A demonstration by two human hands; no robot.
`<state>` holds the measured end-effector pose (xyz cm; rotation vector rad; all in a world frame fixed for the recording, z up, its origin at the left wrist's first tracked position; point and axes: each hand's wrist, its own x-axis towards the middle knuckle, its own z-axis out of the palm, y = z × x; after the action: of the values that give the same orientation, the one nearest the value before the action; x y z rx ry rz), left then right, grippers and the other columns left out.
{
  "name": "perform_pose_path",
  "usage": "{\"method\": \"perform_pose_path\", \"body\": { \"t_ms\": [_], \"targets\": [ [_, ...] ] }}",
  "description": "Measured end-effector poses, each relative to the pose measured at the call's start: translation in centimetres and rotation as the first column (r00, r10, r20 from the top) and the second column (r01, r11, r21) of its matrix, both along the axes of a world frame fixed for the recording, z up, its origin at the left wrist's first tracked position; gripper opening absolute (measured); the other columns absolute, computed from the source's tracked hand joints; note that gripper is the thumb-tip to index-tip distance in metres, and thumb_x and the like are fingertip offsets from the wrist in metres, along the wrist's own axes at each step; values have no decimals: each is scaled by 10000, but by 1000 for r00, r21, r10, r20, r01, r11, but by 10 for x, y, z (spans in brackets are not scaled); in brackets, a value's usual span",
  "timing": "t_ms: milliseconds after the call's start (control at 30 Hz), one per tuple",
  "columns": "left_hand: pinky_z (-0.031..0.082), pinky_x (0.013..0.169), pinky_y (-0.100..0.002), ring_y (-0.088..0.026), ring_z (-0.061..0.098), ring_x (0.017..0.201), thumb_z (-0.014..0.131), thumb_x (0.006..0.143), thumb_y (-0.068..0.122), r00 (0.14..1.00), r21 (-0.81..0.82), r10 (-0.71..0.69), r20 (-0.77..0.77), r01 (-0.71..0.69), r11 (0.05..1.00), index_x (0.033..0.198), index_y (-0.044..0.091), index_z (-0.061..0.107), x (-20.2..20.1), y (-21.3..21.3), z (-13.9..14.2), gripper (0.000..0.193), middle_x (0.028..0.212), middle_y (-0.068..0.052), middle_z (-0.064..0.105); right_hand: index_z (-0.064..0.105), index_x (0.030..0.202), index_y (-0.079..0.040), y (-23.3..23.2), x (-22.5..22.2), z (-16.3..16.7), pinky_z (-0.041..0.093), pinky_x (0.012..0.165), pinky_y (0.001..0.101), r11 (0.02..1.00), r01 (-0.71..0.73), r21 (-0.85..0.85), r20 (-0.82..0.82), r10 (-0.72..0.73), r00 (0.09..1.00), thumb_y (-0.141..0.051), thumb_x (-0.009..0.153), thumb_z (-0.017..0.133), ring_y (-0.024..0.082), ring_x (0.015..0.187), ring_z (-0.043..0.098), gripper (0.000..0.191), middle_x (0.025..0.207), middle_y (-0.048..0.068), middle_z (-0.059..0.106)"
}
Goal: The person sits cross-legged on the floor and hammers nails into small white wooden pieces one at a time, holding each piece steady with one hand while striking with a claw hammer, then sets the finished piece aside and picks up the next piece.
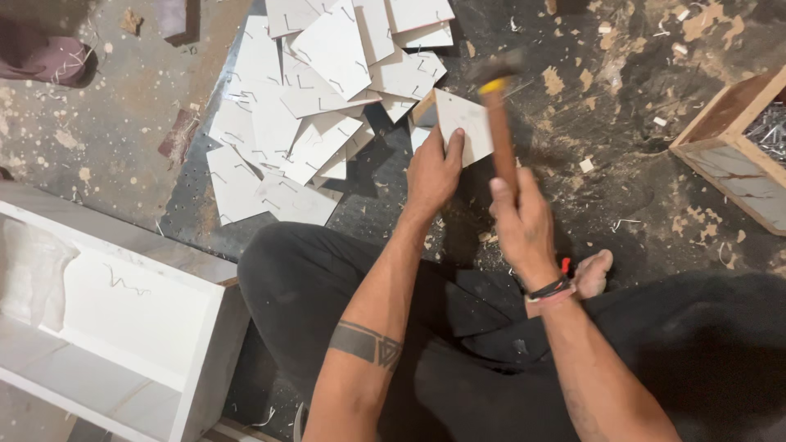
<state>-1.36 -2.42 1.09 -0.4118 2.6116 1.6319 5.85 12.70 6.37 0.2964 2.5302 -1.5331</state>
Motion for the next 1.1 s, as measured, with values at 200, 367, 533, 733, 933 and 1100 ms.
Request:
{"method": "perform_pose_path", "body": {
  "t_ms": [200,367,533,733,933,1100],
  "targets": [
    [508,870,-523,-442,695,1001,483,1012,432,1000,20,6,14,-7,1000,1270,79,636,2,4,-3,463,1019,-215,752,551,1237,-16,-15,5,-3,505,646,420,995,88,49,-203,-76,976,-366,1068,518,261,701,622,389,792,135,633],
    [511,900,-514,-451,682,1051,493,1001,436,1000,45,-5,-24,6,999,1287,73,620,3,6,-11,479,1095,-232,739,592,1149,-26,10,-8,-12,470,663,459,925,-155,346,29,155,988,-392,1072,552,260,732,612,376,763,104,636],
    [519,932,-491,-435,689,1091,484,1022,484,996,77,-57,69,52,996,1273,65,614,3,13,-23,506,1119,-238,740,568,1105,-72,11,6,-28,481,532,352,1000,5,-16,107,-3,994,-395,1029,544,164,584,593,332,693,49,587],
    [500,964,-458,-399,682,1142,471,1015,519,994,212,-110,-2,108,971,1337,71,582,3,20,-39,564,1175,-225,718,581,1071,-136,28,0,-46,372,411,287,995,60,-81,153,-47,987,-390,1013,568,100,485,476,261,657,-12,533],
    [534,909,-490,-412,707,1061,610,920,537,997,48,65,-49,-63,997,1274,63,651,-9,23,-31,593,1110,-207,745,471,987,-122,36,-9,-77,305,347,289,946,114,-302,279,-27,960,-424,1025,559,94,403,375,317,608,-20,429],
    [548,859,-536,-433,724,957,657,905,566,985,-250,159,70,-137,959,1136,48,675,-44,12,-16,567,1002,-220,753,511,1033,-99,47,-16,-113,339,386,321,973,113,-203,266,-56,962,-404,1029,563,119,439,416,309,633,25,477]
  ]
}}
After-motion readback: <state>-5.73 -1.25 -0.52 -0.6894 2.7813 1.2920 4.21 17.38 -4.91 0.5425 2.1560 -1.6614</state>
